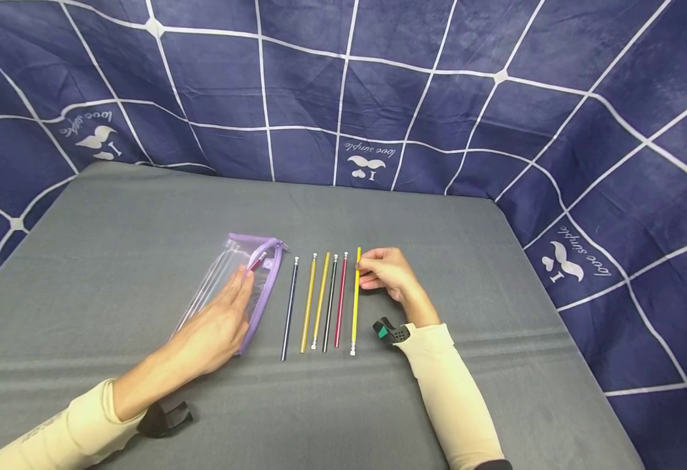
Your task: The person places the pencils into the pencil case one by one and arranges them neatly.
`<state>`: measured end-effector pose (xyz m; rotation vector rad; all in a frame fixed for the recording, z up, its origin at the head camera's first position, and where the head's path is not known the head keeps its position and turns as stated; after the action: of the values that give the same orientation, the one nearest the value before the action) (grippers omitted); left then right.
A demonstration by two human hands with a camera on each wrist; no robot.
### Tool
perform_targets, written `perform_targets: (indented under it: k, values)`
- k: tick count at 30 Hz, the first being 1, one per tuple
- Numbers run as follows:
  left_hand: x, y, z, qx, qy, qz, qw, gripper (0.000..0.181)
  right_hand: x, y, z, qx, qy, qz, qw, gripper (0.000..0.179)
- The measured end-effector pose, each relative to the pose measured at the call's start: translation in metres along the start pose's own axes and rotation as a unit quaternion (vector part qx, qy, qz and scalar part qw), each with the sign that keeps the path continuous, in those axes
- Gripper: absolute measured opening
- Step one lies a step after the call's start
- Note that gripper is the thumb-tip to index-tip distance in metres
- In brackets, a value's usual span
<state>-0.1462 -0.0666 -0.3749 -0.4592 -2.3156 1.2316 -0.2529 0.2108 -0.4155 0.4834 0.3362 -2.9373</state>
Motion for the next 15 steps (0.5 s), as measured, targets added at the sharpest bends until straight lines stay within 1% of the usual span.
perform_targets:
  k: [6, 15]
  values:
    - [-0.001, -0.001, 0.001, 0.0, -0.003, -0.002, 1.0, 0.069, 0.006, 0.008, 0.003, 0.017, -0.006, 0.009, 0.9998, 0.007]
    - [0.0, -0.003, -0.001, 0.004, 0.001, -0.009, 1.0, 0.068, 0.009, 0.017, 0.008, 0.061, -0.025, 0.006, 0.9978, 0.009]
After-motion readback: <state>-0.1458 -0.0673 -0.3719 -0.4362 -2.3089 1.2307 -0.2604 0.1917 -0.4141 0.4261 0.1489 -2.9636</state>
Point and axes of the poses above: each hand's wrist, its own x-axis towards the middle knuckle, its own y-axis out of the palm, z = x × y, the point moved 7 cm from there along x, towards the middle knuckle, and after that the axes turned 9 degrees about -x, right-handed, at the moved point
